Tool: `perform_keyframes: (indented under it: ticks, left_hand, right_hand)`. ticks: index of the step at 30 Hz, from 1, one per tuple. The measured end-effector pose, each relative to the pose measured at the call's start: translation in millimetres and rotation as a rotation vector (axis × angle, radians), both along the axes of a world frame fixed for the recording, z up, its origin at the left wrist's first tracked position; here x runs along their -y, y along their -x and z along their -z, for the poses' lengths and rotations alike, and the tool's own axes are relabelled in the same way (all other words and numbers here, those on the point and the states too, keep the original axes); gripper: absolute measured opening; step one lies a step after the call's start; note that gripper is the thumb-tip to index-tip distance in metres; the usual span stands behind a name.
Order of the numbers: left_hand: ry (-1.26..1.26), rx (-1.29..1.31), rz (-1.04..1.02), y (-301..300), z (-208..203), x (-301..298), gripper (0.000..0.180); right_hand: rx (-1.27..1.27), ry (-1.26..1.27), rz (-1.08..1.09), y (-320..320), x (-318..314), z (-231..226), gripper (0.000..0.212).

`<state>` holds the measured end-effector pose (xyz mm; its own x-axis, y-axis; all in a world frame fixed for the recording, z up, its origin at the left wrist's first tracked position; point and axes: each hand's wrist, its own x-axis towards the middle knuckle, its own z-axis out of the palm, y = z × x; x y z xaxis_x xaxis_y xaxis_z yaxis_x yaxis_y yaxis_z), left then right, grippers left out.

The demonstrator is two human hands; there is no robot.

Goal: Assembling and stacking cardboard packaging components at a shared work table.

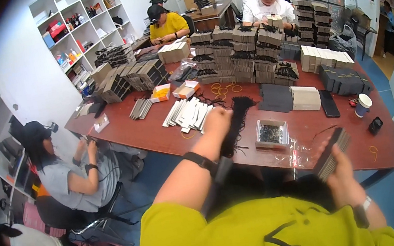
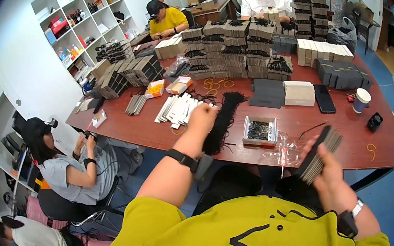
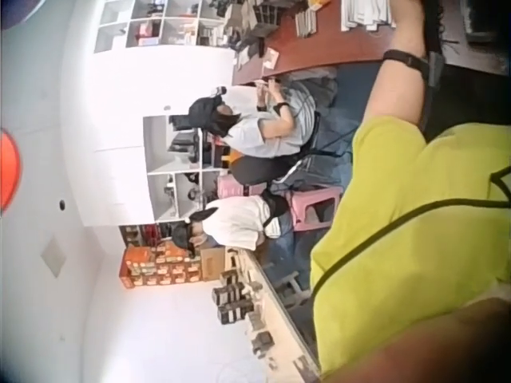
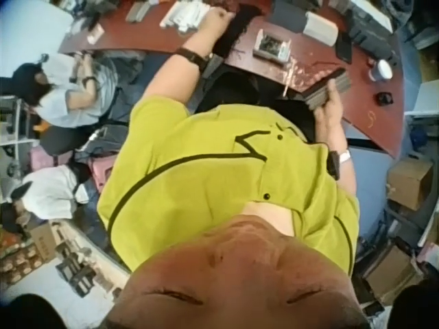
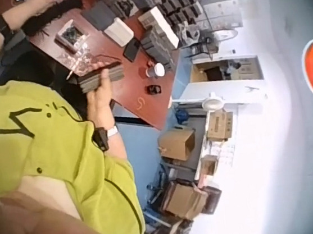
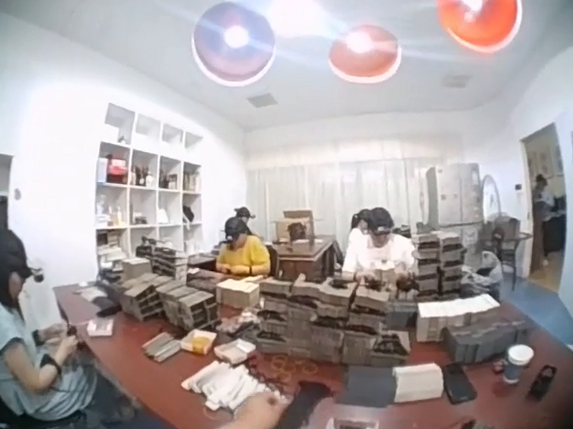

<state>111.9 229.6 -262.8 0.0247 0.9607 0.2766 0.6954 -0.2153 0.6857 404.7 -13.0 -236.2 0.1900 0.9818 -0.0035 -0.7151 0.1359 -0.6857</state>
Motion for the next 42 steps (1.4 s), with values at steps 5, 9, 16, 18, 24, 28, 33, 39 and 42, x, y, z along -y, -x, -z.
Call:
perform_keyframes:
  ticks: [5,9,16,18,24,28,33,39,42]
  left_hand:
    - [0.112,-0.604,-0.260,44.0,11.3,-20.7,0.064]
    - [0.231,-0.586,-0.316,36.0,16.6,-22.9,0.070]
    - [0.162,-0.549,-0.342,37.1,34.3,-25.9,0.054]
    - [0.113,-0.557,-0.325,33.2,47.7,-27.5,0.050]
    - [0.050,-0.534,-0.372,40.4,50.2,-45.6,0.037]
    - [0.049,-0.542,-0.343,35.8,40.9,-42.3,0.032]
    - [0.093,-0.504,-0.311,46.5,36.8,-43.2,0.033]
    - [-0.345,-0.252,-0.032,22.8,-8.4,0.5,0.032]
    - [-0.459,-0.135,0.213,-21.7,-31.2,54.5,0.033]
  right_hand:
    - [0.016,0.069,0.280,-63.6,-59.5,52.0,0.026]
    - [0.169,0.104,0.284,-74.5,-76.7,92.7,0.030]
    - [0.058,0.030,0.119,-74.6,-71.1,85.7,0.033]
    - [0.032,0.014,0.097,-76.1,-70.5,86.9,0.033]
    - [-0.003,0.064,0.088,-74.1,-68.3,83.1,0.035]
    - [0.027,0.098,0.135,-73.0,-66.5,81.2,0.035]
    - [0.001,0.070,0.085,-68.7,-68.6,72.8,0.034]
    - [0.027,0.128,0.161,-66.5,-61.5,67.0,0.034]
    - [0.058,0.125,0.162,-42.4,-63.0,47.5,0.034]
